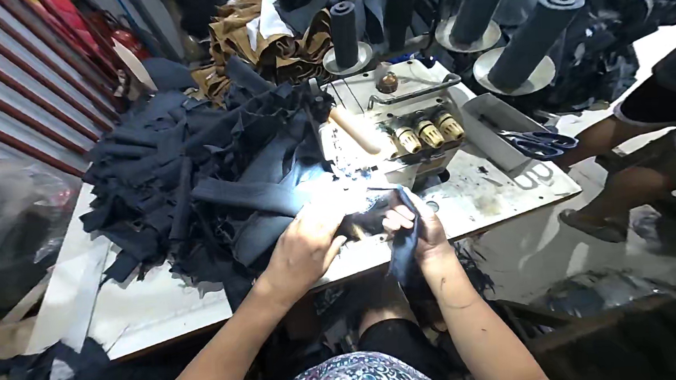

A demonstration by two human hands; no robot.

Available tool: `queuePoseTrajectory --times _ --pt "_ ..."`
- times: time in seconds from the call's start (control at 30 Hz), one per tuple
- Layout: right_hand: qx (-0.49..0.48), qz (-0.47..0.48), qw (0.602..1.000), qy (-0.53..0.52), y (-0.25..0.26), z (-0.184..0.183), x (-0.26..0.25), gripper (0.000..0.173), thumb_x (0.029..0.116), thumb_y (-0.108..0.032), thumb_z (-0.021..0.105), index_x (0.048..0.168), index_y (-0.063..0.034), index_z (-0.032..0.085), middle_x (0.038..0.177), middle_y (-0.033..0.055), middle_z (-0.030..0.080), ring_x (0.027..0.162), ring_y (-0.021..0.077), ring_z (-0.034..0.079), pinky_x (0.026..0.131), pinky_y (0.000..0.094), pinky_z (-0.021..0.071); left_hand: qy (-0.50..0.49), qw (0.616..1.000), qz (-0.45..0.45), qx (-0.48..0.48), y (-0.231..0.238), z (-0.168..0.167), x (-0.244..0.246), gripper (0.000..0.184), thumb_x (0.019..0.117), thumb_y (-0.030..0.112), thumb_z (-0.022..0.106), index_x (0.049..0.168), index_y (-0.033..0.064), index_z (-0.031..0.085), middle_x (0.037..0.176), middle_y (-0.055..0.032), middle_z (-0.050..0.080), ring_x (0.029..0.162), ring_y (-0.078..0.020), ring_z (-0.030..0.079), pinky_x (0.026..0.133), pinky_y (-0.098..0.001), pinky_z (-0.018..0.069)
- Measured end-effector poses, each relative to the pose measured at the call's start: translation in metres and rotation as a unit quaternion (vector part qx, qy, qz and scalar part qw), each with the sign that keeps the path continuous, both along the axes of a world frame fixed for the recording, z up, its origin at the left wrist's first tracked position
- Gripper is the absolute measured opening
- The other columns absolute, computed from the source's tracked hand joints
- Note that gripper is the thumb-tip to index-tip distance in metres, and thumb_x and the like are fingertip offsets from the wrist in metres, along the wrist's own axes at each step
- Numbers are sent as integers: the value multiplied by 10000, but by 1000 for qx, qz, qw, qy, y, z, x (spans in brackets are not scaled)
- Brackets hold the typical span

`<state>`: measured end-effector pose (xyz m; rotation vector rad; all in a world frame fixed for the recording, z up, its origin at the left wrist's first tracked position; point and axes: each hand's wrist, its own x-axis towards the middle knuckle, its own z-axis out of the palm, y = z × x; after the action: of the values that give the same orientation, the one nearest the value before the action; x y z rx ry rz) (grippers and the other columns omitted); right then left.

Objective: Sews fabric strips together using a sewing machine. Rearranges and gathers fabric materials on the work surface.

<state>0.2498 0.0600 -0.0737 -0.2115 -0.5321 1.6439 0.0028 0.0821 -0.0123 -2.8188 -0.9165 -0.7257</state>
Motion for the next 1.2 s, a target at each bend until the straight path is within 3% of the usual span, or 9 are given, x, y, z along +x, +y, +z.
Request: queuePoseTrajectory --times 0.37,0.47,0.6,0.67,0.73,0.8,0.97,1.07,1.2 --pt "-69 -79 994 7 13 16 -17 415 1109 -299 325 915 -156 663 597 -77 533 512 16 540 536 165 504 18 995 94 9 -6 2 33 347 980 300 642 1087 -17 733 1120 -192 725 1101 -364 697 1004 -495 540" --pt "-83 -95 991 -37 13 18 -17 399 1112 -287 336 935 -139 661 591 -69 523 502 23 532 529 170 506 -21 997 62 -38 13 5 30 384 983 327 620 1144 -6 725 1256 -185 688 1240 -351 627 1084 -474 482" --pt "-19 -106 964 -242 -3 18 -25 277 1060 -240 381 989 -141 630 621 -48 572 548 54 574 593 231 542 -23 987 71 -144 11 21 23 665 1040 582 393 1423 81 603 1522 -127 536 1479 -299 419 1235 -533 276" --pt "45 -68 947 -312 -22 28 -33 190 989 -187 510 931 -112 674 701 -37 664 602 45 627 593 225 558 -105 970 74 -206 -10 35 21 778 982 722 377 1307 85 683 1428 -104 610 1405 -255 501 1205 -535 333" --pt "150 13 943 -297 -40 35 -39 153 999 -188 598 921 -150 724 796 -92 709 697 -15 651 647 191 559 -203 948 39 -243 -33 45 18 509 924 587 630 1052 113 766 1225 -36 678 1150 -147 626 985 -402 530" --pt "267 83 928 -247 -45 44 -34 169 1022 -267 602 1003 -180 745 892 -117 727 782 -42 662 694 171 558 -248 940 5 -233 -41 57 4 243 913 375 731 891 135 760 1173 6 687 1139 -103 641 934 -330 577" --pt "237 84 961 -111 -25 36 -8 257 990 -424 623 973 -213 769 759 -98 717 696 20 684 719 236 590 -113 970 210 37 12 98 -67 332 1004 255 642 1050 -72 685 1289 -285 616 1292 -484 526 1080 -666 385" --pt "83 22 989 -116 -3 10 -12 236 948 -405 683 857 -191 722 643 -51 654 617 78 667 696 295 604 -40 976 201 68 21 81 -52 305 1006 153 596 1241 -32 654 1450 -282 529 1427 -537 379 1138 -800 172" --pt "-3 2 998 -62 3 -11 -14 258 1035 -277 506 906 -141 683 627 -59 584 553 45 593 634 232 572 -14 1000 -2 24 8 16 -5 292 990 113 573 1233 64 728 1242 -144 710 1194 -333 661 1105 -561 452"
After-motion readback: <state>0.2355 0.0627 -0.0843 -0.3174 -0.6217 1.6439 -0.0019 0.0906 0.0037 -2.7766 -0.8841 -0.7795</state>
